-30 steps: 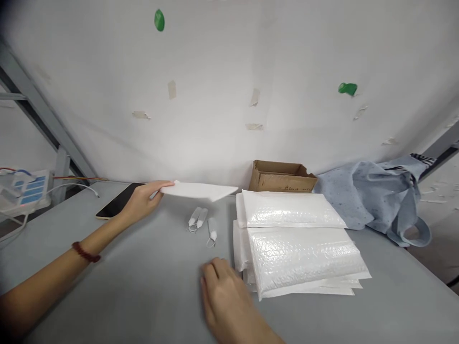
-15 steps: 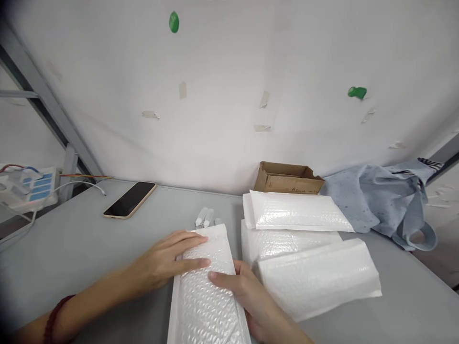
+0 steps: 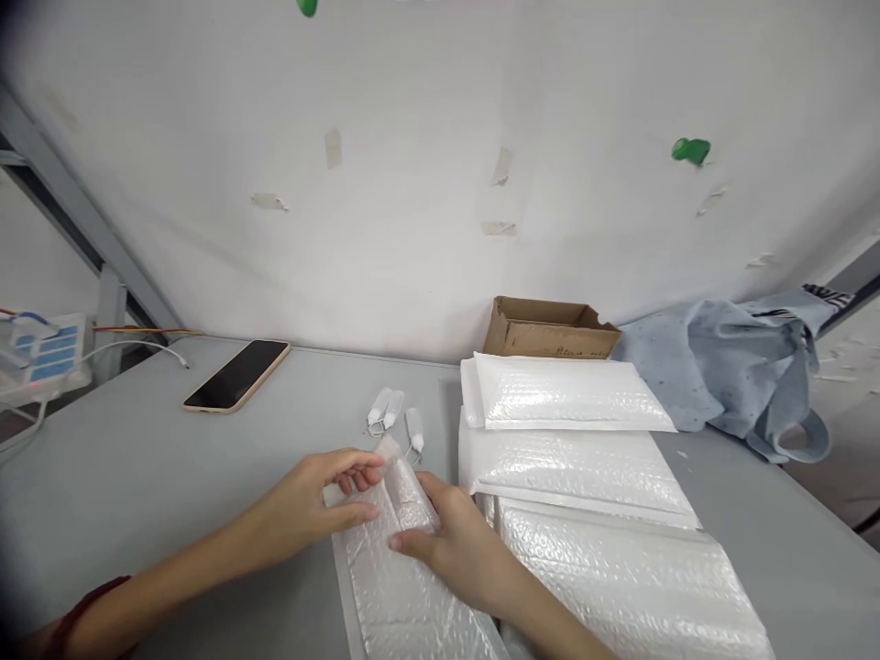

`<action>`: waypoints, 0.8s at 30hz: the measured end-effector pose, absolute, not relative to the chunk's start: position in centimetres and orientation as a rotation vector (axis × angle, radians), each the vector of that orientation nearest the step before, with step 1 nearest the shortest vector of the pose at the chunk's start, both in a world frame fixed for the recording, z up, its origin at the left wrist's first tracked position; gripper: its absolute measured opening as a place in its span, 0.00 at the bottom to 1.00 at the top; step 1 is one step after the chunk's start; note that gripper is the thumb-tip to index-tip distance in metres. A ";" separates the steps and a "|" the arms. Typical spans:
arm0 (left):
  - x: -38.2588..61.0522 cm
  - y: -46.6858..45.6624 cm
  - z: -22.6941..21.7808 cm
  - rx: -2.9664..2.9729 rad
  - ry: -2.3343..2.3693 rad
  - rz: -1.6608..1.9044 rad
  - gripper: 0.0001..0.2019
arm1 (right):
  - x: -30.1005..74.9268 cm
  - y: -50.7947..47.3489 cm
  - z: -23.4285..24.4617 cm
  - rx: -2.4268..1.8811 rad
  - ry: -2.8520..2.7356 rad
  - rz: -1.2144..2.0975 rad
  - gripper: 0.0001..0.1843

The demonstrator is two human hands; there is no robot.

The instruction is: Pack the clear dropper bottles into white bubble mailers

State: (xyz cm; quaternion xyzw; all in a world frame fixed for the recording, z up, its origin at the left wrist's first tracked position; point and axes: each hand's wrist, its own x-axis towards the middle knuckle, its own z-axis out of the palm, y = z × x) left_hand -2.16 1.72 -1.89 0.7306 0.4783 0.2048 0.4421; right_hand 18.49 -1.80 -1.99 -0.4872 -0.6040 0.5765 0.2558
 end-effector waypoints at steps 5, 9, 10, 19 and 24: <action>-1.9 1.6 -2.2 1.573 1.258 0.474 0.21 | 18.6 -1.9 -2.4 -1.570 -1.843 1.301 0.35; -1.4 1.1 -2.1 1.584 1.185 0.423 0.08 | 18.2 -2.7 -3.0 -1.523 -2.171 0.831 0.37; -1.3 1.0 -2.1 1.611 1.194 0.428 0.06 | 18.1 -3.0 -3.3 -1.485 -2.252 0.694 0.39; -1.1 1.1 -2.1 1.778 1.337 0.542 0.08 | 18.8 -4.7 -7.3 -1.290 -2.546 0.054 0.58; -1.6 0.9 -1.0 1.428 1.084 0.422 0.08 | 16.7 -5.1 -5.1 -1.479 -2.458 0.100 0.53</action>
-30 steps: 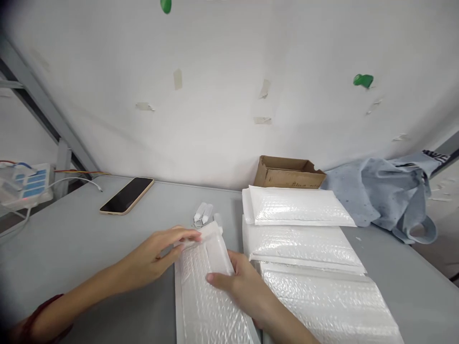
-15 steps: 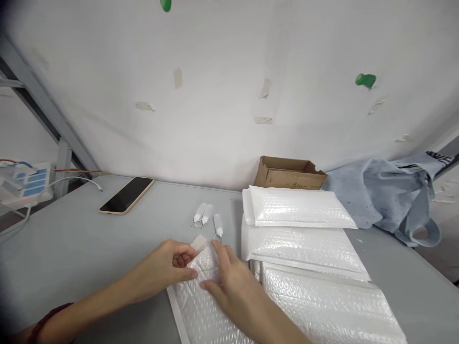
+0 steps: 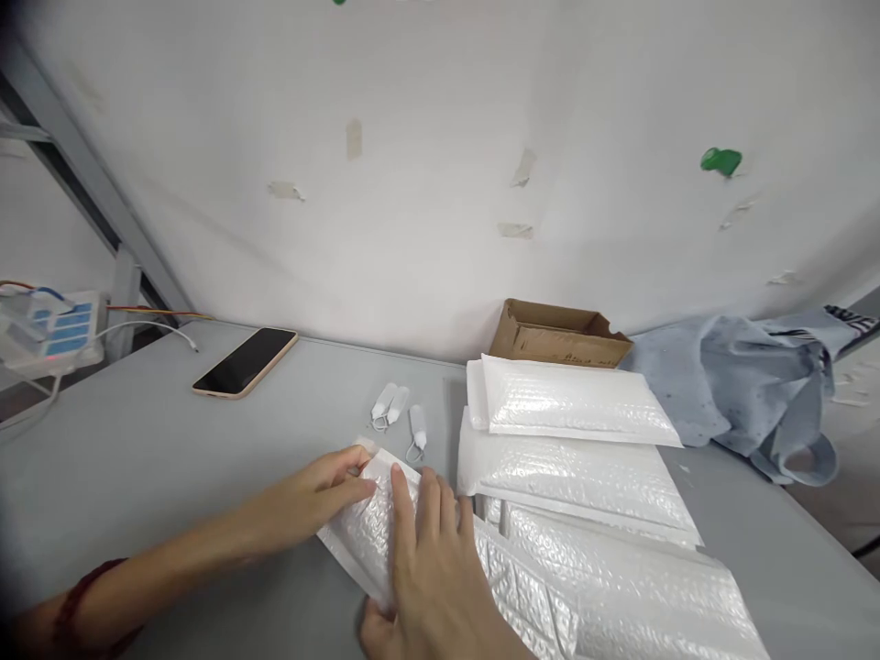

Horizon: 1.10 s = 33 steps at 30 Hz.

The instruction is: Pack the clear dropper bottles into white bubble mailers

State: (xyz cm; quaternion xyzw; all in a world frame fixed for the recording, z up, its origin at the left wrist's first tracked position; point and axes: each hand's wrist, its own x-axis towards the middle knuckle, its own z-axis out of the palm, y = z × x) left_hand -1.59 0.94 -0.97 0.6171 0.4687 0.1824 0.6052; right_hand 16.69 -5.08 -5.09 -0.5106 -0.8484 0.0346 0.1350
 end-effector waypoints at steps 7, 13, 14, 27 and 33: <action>-2.9 2.0 -0.3 1.346 0.903 0.303 0.15 | 16.3 -4.8 -2.8 -1.501 -2.416 0.273 0.41; -4.1 5.7 -2.9 2.007 1.356 0.853 0.15 | 16.7 -4.8 -3.1 -1.481 -2.356 0.249 0.34; -4.2 6.3 -3.5 2.138 1.328 0.880 0.16 | 16.7 -4.8 -3.2 -1.477 -2.347 0.246 0.33; -3.8 8.0 -5.0 2.279 1.408 0.798 0.09 | 16.9 -4.6 -3.4 -1.536 -2.272 0.362 0.38; -6.2 8.1 -2.7 2.097 1.424 0.746 0.12 | 17.0 -4.5 -3.6 -1.569 -2.227 0.399 0.39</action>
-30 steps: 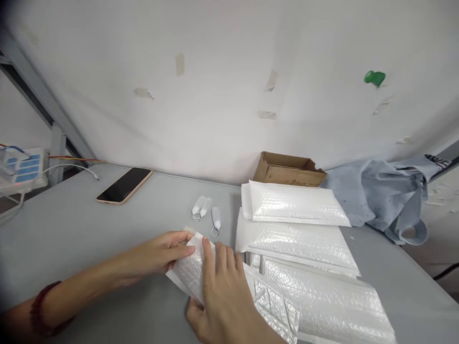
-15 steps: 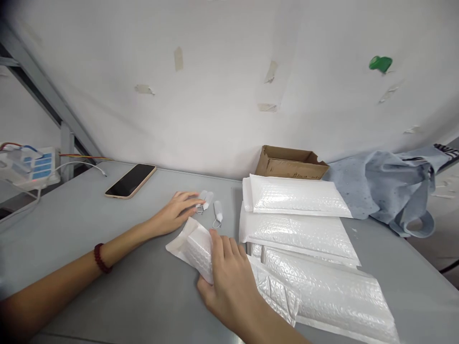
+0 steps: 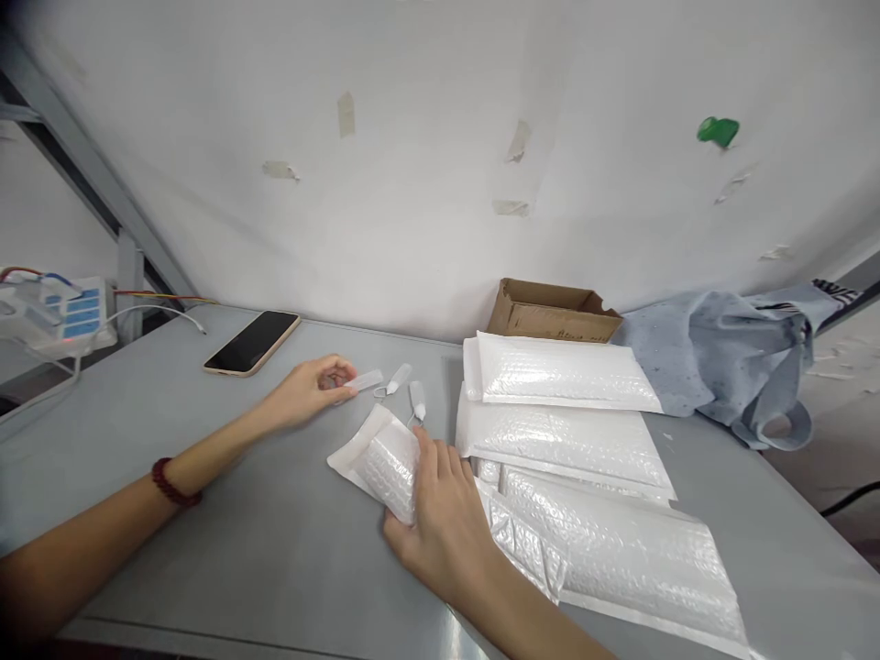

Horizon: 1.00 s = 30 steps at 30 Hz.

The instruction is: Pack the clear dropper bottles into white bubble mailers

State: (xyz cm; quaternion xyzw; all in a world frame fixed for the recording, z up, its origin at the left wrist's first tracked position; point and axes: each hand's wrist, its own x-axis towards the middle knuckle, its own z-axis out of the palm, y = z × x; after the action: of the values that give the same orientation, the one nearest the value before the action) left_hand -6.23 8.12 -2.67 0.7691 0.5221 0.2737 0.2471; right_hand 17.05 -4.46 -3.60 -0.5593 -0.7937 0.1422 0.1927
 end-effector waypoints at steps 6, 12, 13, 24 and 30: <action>-7.7 6.2 0.7 2.142 1.075 0.291 0.11 | 17.0 -4.5 -3.7 -1.588 -2.223 0.417 0.40; -4.6 3.9 -0.9 2.258 0.773 0.416 0.10 | 16.8 -4.6 -3.6 -1.587 -2.223 0.438 0.40; -4.1 3.6 -1.2 2.249 0.752 0.435 0.10 | 16.7 -4.6 -3.6 -1.578 -2.228 0.448 0.40; -3.2 2.3 -1.5 1.679 0.690 0.383 0.10 | 16.5 -4.9 -3.3 -1.557 -2.176 0.545 0.39; -4.2 4.0 -1.1 1.617 1.004 0.741 0.09 | 16.5 -5.0 -3.1 -1.529 -2.219 0.523 0.39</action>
State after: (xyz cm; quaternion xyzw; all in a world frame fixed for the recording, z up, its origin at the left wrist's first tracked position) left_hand -4.16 4.00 -1.08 0.6750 0.4192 0.3093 0.5224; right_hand 16.49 -5.04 -3.12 -0.5461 -0.7925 0.1868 0.1971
